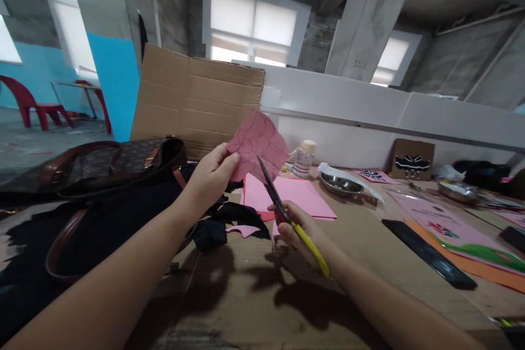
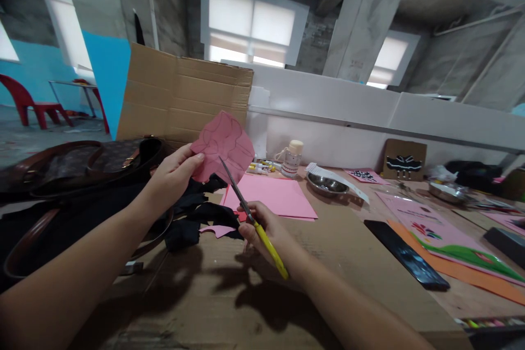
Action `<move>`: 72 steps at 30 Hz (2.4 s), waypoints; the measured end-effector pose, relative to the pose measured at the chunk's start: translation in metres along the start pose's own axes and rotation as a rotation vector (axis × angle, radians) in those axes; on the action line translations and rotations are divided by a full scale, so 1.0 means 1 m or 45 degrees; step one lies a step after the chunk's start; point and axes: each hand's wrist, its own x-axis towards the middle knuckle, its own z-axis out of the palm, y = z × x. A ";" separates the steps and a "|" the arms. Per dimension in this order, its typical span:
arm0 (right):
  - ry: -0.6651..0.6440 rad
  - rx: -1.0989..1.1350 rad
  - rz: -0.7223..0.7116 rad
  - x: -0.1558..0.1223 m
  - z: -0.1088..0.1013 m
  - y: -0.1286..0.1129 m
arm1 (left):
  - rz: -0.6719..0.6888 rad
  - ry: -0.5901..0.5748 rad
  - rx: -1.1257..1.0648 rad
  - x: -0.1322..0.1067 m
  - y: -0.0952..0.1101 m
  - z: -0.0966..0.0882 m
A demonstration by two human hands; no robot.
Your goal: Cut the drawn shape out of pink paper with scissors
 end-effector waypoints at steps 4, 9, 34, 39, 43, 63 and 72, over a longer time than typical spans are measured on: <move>0.010 -0.023 -0.010 0.000 0.000 -0.005 | -0.041 0.010 -0.033 0.001 -0.002 0.000; -0.009 0.018 0.021 0.001 0.000 -0.003 | -0.022 0.027 -0.021 0.001 -0.001 -0.001; -0.015 -0.015 -0.066 0.005 0.002 0.013 | -0.029 0.069 -0.010 0.000 0.001 -0.004; -0.033 0.060 -0.033 0.003 0.003 0.013 | -0.023 0.072 -0.005 0.001 0.005 -0.004; -0.035 0.065 -0.019 0.002 0.005 0.011 | -0.022 0.065 -0.012 0.001 0.003 -0.004; -0.043 -0.001 -0.006 0.002 0.003 0.008 | -0.030 0.038 -0.073 0.002 0.004 -0.005; -0.031 0.032 0.029 0.002 0.004 0.008 | -0.002 0.042 -0.042 0.002 0.004 -0.006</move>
